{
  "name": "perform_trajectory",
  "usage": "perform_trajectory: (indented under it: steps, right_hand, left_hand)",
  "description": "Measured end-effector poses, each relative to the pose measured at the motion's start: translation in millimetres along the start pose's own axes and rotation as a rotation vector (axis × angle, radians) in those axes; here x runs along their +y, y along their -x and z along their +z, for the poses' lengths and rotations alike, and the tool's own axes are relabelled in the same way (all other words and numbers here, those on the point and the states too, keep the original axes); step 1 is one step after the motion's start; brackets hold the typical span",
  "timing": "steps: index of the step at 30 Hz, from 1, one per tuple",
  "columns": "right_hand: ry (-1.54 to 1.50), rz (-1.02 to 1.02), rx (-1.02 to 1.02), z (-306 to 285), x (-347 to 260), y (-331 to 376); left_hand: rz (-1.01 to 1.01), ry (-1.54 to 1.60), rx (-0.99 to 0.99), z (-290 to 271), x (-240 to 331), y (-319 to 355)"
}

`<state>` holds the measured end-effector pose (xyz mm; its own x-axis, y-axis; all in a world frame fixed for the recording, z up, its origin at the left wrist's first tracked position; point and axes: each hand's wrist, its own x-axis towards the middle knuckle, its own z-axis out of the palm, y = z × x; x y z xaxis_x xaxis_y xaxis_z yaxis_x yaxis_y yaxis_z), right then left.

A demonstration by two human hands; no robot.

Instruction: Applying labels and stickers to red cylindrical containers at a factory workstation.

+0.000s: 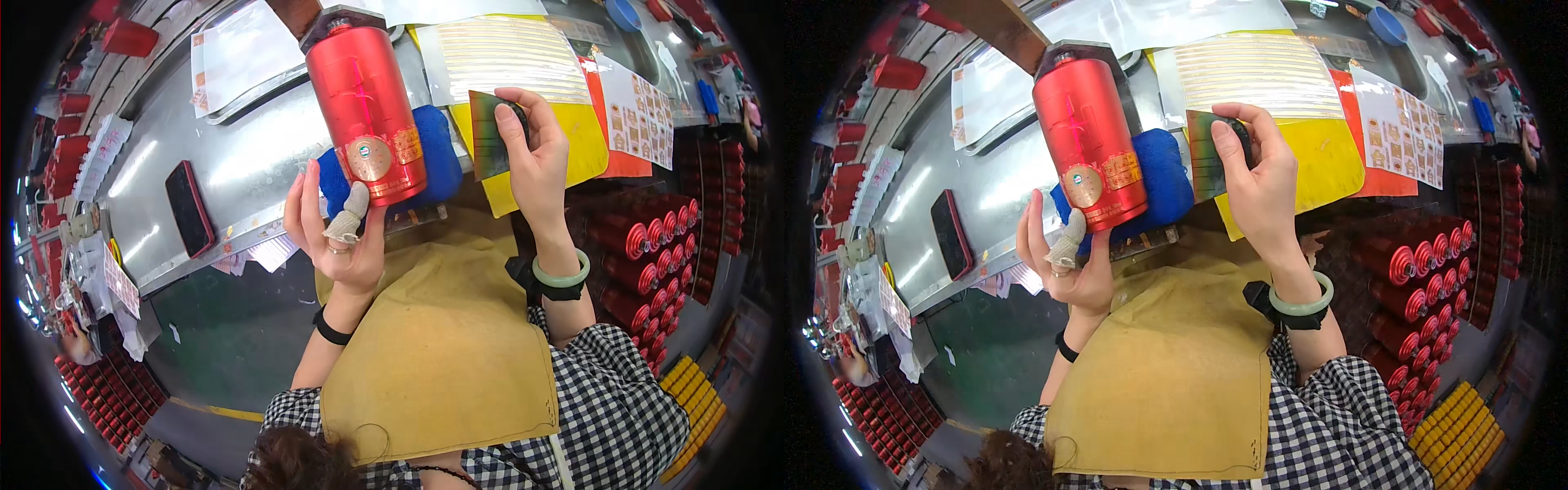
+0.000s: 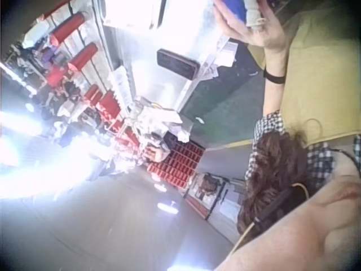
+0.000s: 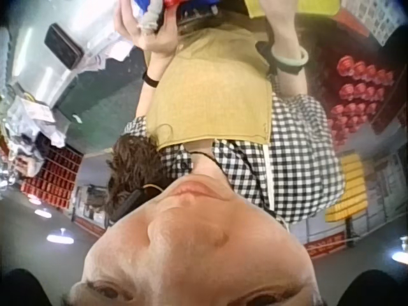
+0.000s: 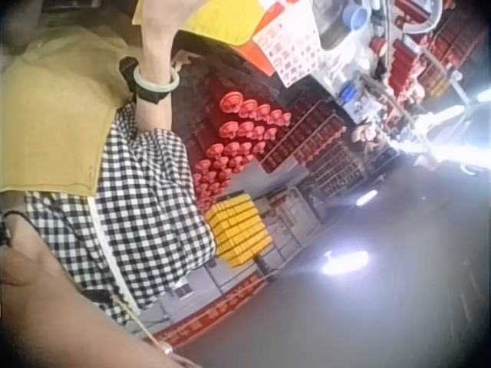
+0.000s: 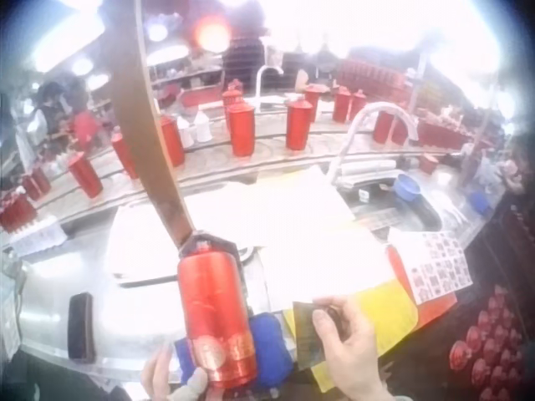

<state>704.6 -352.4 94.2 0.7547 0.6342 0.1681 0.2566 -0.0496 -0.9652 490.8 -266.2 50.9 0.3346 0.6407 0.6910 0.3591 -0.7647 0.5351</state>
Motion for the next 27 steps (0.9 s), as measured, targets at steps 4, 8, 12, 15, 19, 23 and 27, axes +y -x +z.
perform_trajectory:
  steps: [4, 8, 12, 15, 19, 23, 27]
  right_hand:
    - [-0.042, -0.002, -0.042, 9, -2, 2]
    - [-0.066, -0.002, -0.066, 15, -4, 2]
    - [-0.092, -0.009, -0.069, 16, -4, 1]
    - [-0.117, -0.03, -0.092, 17, -6, -1]
    - [-0.081, -0.134, -0.139, 17, -12, -9]
    - [0.033, -0.208, -0.124, 16, -22, -23]
    - [0.161, -0.498, -0.05, 26, -32, -35]
  left_hand:
    - [-0.056, -0.006, -0.025, -4, -5, 2]
    - [0.052, -0.05, -0.074, -2, 7, -3]
    - [-0.037, -0.092, -0.191, 1, 13, -22]
    - [0.042, -0.048, -0.173, 6, 8, -34]
    - [-0.049, 0.122, -0.165, 5, 1, -35]
    - [-0.03, 0.042, -0.22, -2, 8, -31]
    - [0.052, -0.099, -0.293, -6, 20, -35]
